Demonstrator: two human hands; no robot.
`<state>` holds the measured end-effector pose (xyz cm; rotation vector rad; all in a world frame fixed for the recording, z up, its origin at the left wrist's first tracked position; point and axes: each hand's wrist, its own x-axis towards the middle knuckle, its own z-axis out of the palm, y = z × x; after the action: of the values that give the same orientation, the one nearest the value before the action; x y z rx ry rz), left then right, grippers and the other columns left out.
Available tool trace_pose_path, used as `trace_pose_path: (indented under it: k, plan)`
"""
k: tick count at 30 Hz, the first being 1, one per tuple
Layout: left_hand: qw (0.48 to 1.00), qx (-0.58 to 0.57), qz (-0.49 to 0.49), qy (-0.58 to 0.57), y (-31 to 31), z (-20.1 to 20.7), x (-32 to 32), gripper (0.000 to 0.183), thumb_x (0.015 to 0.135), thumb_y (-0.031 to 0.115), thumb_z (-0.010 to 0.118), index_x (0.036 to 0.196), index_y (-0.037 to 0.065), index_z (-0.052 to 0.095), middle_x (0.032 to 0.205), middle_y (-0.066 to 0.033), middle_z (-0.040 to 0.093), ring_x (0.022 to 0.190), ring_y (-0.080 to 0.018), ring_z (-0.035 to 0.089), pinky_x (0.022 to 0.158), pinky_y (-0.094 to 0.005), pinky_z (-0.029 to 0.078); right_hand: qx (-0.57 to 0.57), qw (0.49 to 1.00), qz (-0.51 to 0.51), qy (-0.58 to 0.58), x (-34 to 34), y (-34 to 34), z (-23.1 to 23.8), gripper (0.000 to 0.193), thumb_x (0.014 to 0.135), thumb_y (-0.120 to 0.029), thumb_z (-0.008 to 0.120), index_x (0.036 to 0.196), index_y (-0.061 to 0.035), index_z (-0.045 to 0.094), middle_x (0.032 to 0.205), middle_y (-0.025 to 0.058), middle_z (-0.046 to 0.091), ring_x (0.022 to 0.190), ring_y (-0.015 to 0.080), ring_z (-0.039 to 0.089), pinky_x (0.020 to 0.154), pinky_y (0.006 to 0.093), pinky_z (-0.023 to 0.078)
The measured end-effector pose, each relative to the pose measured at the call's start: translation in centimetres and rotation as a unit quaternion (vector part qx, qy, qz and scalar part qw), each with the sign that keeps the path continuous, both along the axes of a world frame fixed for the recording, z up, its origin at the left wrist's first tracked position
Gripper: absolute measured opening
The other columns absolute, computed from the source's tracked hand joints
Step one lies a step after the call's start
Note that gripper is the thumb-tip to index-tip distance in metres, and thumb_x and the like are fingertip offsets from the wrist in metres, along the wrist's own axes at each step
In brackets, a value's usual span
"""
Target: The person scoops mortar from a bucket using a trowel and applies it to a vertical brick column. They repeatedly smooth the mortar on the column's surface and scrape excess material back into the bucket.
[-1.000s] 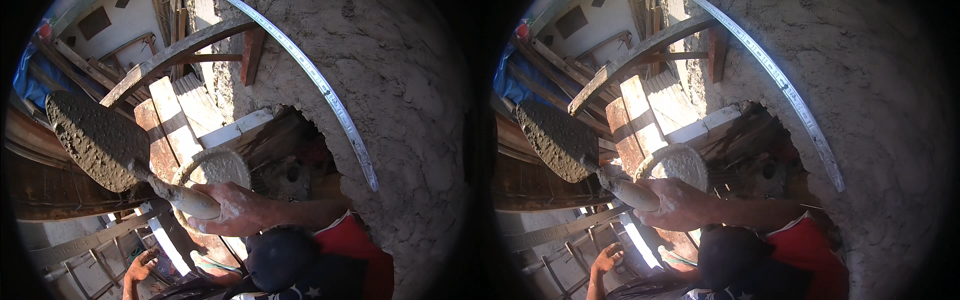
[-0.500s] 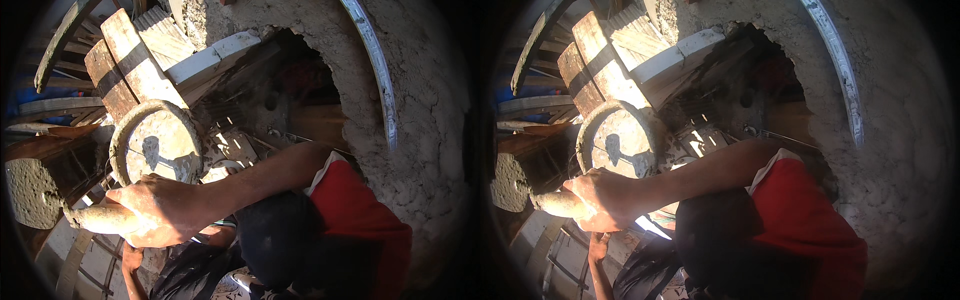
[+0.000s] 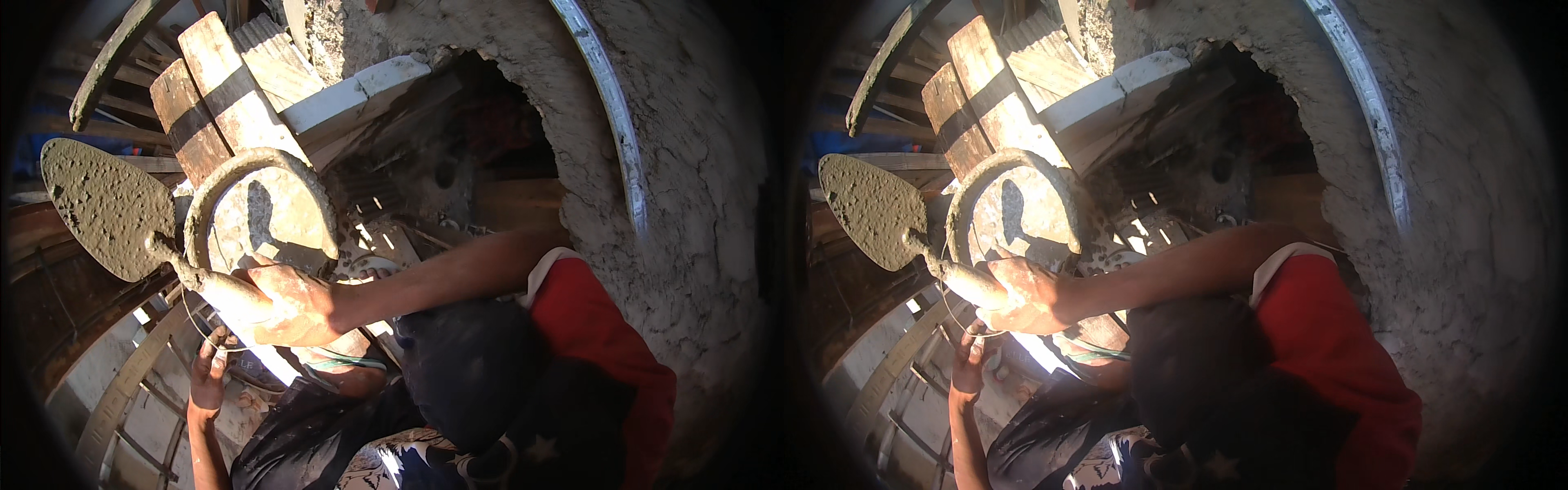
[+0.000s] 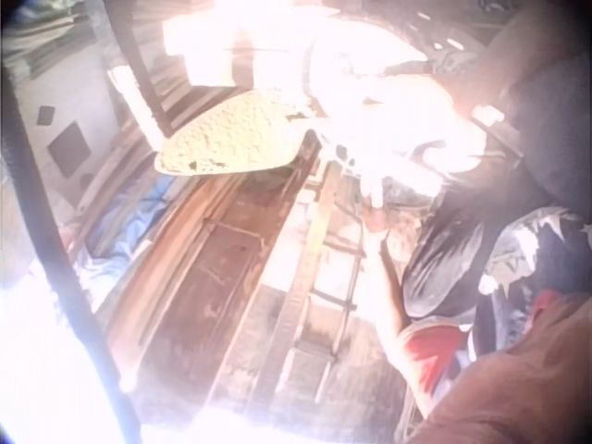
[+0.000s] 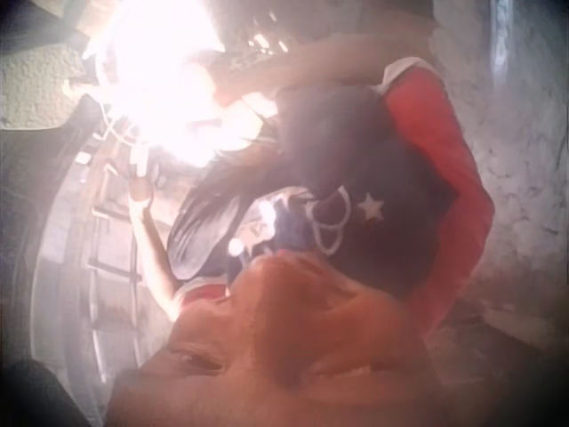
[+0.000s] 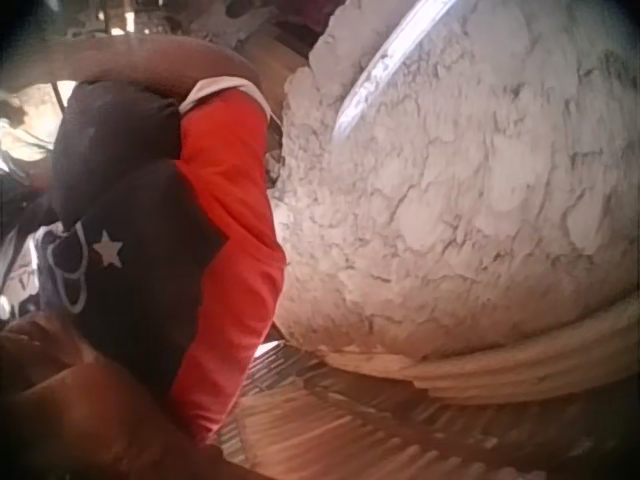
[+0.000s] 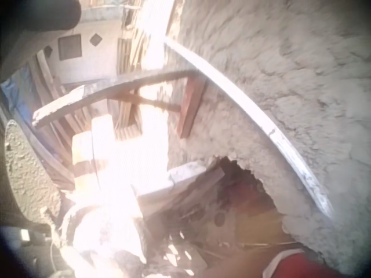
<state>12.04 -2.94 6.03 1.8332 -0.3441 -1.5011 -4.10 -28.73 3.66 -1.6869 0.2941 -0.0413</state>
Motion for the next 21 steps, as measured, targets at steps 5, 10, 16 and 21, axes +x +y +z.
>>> trace_pose_path:
  k: [5,10,16,21]
  plan:
    - [0.988,-0.051,0.102,0.108,-1.5,-1.0,-0.7,0.092,0.097,0.074,0.035,0.159,0.006,0.025,0.148,-0.0181,0.047,0.13,-0.0296,0.051,0.107,-0.0472,0.04,-0.271,0.934,-0.065,-0.224,-3.4,-4.6,-1.1,0.055,0.077,-0.021,0.077,0.125,-0.0018,0.057,0.118,0.0283,0.054,0.115,0.0448,0.054,0.096,0.0492,0.047]
    - [0.968,-0.096,0.179,0.144,-4.7,-1.7,-1.6,0.106,0.092,0.082,0.032,0.161,0.005,0.014,0.163,-0.0235,0.023,0.148,-0.0397,0.029,0.119,-0.0549,0.024,-0.22,0.964,-0.096,-0.115,-6.4,-8.8,1.6,0.049,0.079,-0.015,0.075,0.122,-0.0026,0.055,0.107,0.0203,0.059,0.103,0.0396,0.063,0.087,0.0439,0.052]
    - [0.974,-0.151,0.138,0.096,-7.0,-3.1,-1.1,0.073,0.098,0.043,0.06,0.155,0.006,0.034,0.146,-0.014,0.051,0.132,-0.0298,0.053,0.11,-0.0443,0.042,-0.328,0.941,-0.069,0.039,-12.1,-11.6,3.0,0.043,0.083,-0.015,0.074,0.12,-0.0033,0.057,0.106,0.0186,0.065,0.092,0.0369,0.068,0.077,0.0426,0.055]
    - [0.961,-0.095,0.251,0.074,-6.6,-5.3,-0.1,0.047,0.098,0.033,0.065,0.136,0.006,0.056,0.124,-0.0067,0.067,0.111,-0.0187,0.064,0.097,-0.0382,0.049,-0.41,0.902,-0.06,0.124,-13.5,-14.2,6.9,0.038,0.091,-0.032,0.071,0.116,-0.0061,0.058,0.095,0.0167,0.069,0.083,0.038,0.069,0.073,0.0462,0.055]
